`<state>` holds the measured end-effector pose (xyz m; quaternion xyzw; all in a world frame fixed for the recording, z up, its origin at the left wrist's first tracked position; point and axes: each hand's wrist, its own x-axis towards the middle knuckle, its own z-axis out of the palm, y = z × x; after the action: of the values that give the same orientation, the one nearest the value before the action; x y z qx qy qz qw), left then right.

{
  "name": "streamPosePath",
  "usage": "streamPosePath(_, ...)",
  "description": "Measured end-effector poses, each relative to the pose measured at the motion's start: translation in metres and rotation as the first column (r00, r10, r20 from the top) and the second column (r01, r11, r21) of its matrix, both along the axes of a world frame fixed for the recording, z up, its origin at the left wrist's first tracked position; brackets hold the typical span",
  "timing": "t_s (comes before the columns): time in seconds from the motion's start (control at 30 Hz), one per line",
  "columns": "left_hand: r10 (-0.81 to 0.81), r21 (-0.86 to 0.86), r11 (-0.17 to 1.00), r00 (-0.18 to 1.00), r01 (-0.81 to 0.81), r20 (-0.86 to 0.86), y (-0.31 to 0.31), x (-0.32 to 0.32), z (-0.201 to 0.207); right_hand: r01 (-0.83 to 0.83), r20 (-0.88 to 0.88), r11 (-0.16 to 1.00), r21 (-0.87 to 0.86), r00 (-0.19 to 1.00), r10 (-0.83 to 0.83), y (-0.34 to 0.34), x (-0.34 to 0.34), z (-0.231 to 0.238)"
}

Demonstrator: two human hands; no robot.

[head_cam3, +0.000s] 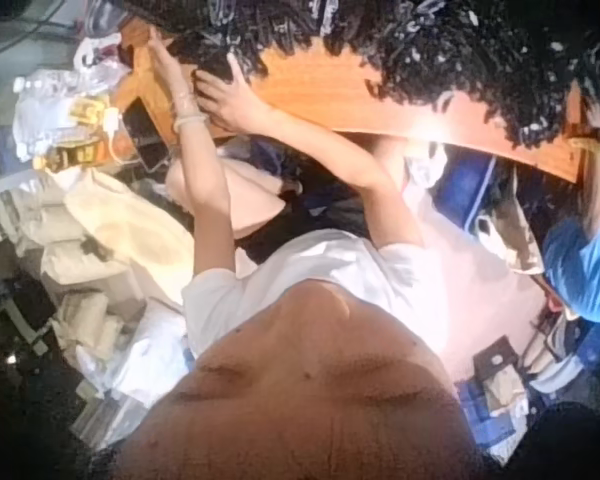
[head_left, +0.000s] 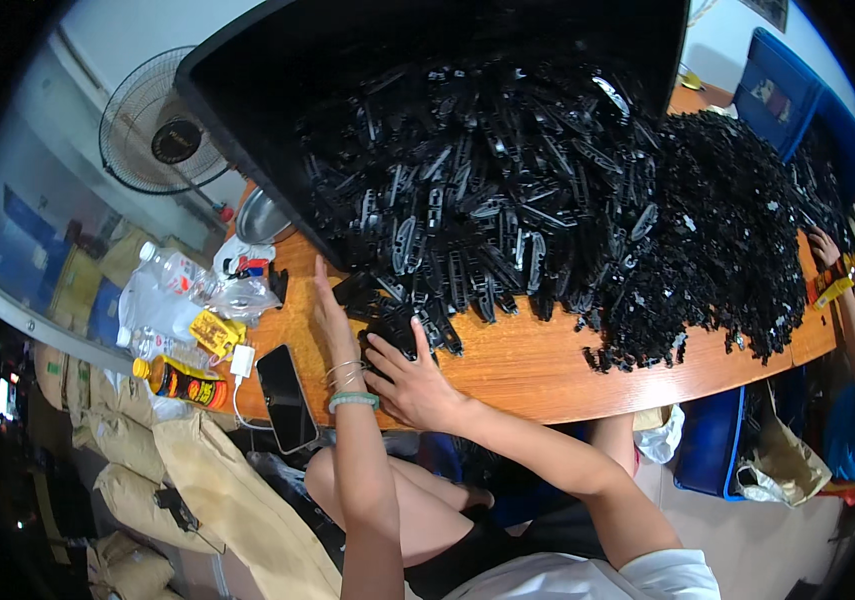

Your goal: The person repeatedly assembles plastic components by fitting smaller plastic clips into larger plastic parts by hand, then gathers and pushes the remaining parts together on the table.

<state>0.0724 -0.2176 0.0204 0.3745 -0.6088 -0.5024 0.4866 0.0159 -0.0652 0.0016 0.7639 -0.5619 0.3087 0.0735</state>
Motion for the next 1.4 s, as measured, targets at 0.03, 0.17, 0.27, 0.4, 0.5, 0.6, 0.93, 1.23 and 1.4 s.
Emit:
streamPosePath(0.03,-0.003,0.026,1.000,1.000,0.003,-0.024,0.000,0.000,0.002,0.005,-0.011,1.000,0.001,1.000,-0.005,0.000,0.000,0.000)
streamPosePath(0.17,-0.004,0.088,0.996,0.995,0.012,-0.097,0.006,-0.003,0.004,0.029,-0.028,1.000,0.006,0.999,-0.029,0.000,-0.003,0.000)
streamPosePath(0.27,0.009,0.063,0.998,0.999,-0.006,-0.050,0.005,-0.003,-0.001,0.053,-0.029,0.998,-0.017,0.998,-0.054,0.001,-0.002,-0.002)
streamPosePath(0.4,0.189,-0.150,0.977,0.949,-0.154,0.254,0.002,-0.001,-0.009,0.086,-0.028,0.995,-0.058,0.996,-0.087,0.000,0.001,-0.005)
streamPosePath(0.5,0.320,-0.176,0.944,0.908,-0.280,0.270,0.004,-0.003,-0.008,0.113,-0.020,0.991,-0.068,0.993,-0.114,0.000,0.001,-0.006)
streamPosePath(0.6,0.296,-0.110,0.952,0.950,-0.285,0.101,0.013,-0.010,0.001,0.126,0.014,0.985,-0.115,0.992,-0.125,0.000,-0.001,-0.007)
streamPosePath(0.93,0.454,-0.057,0.891,0.885,-0.451,0.098,0.010,0.006,0.003,0.035,-0.128,0.992,-0.120,0.990,-0.051,-0.013,-0.002,-0.002)
streamPosePath(1.23,0.252,-0.832,0.475,0.862,0.286,0.440,0.012,-0.073,0.071,0.044,-0.079,0.993,-0.107,0.995,-0.053,-0.020,-0.004,-0.010)
streamPosePath(1.4,0.446,-0.818,0.483,0.716,0.313,0.537,-0.021,-0.129,0.057,-0.038,0.016,0.997,-0.074,0.999,0.040,-0.019,-0.003,-0.011)
